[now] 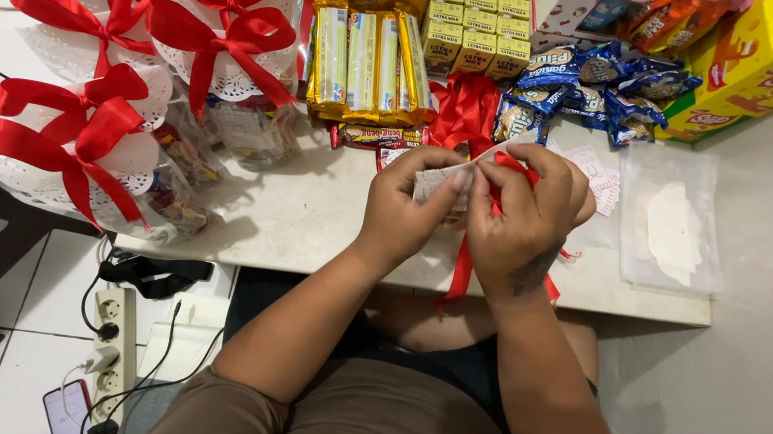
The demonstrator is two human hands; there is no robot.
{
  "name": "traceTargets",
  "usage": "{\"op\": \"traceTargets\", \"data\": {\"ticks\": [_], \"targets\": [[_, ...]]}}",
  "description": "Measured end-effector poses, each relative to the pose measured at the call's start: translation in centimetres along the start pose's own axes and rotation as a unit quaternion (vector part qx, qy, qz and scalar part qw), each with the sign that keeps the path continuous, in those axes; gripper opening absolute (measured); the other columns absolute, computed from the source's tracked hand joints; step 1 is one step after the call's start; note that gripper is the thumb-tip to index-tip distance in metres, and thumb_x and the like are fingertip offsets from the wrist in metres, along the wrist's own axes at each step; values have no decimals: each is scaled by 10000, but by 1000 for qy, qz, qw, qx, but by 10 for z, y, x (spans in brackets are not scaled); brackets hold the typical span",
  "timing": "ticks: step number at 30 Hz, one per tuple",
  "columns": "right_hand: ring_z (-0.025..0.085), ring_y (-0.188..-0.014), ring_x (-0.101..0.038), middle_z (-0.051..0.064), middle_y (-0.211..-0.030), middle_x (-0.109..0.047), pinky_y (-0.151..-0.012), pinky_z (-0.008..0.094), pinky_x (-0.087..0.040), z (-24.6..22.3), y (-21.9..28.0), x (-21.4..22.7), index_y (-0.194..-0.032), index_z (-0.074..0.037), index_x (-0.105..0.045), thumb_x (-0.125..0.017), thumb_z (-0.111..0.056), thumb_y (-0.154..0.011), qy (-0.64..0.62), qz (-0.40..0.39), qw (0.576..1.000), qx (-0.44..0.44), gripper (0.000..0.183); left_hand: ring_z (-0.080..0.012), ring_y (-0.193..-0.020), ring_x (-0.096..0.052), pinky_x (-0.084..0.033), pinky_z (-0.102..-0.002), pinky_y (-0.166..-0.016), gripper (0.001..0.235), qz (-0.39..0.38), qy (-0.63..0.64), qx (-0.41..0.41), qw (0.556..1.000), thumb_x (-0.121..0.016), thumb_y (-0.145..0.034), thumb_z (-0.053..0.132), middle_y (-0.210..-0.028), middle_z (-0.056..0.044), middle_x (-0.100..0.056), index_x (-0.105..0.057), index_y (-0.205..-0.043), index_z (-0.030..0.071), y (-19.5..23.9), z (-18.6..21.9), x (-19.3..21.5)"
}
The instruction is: The person ties a red ribbon around a white decorative paper bag filled with snacks. They fold the ribbon ends, loop them to form a bow, and tighten the knot to secure the decoration on the gift bag.
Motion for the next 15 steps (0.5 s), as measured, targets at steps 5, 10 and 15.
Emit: {"op": "traceTargets", "data": {"ticks": [5,10,15], "targets": [[271,-986,-528,33,-1028,-566,-879,429,-330,1,-2,3,-822,-76,-705,-768,-44,-866,-41,-22,999,-5,84,-214,-960,-668,-511,-374,-906,549,-86,215,31,972,-320,-1048,387,-962,-141,-709,-728,-998,23,-7,-16,-7],[258,-988,-530,33,-1007,-572,-897,433,-327,3,-2,1,-814,-67,-713,-771,-66,-884,-59,-41,997,-17,90,-152,-891,-661,-533,-357,-877,190,-79,194,112,971,-609,-954,176,-895,-99,-719,-714,-1027,35,-8,-29,-7],[262,-987,-532,39,-993,-559,-897,433,-326,5,-3,2,-834,-60,-724,-769,-71,-884,-77,-53,996,-11,68,-105,-886,-636,-547,-304,-830,180,-90,178,132,971,-691,-885,70,-894,-79,-721,-711,-1062,53,-6,-24,-11]]}}
Point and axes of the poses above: each hand's wrist, its own y-axis away from the middle knuckle, its own x-axis out of the back of the hand, z = x × y, the point moved 8 cm from there along -y, towards the middle knuckle
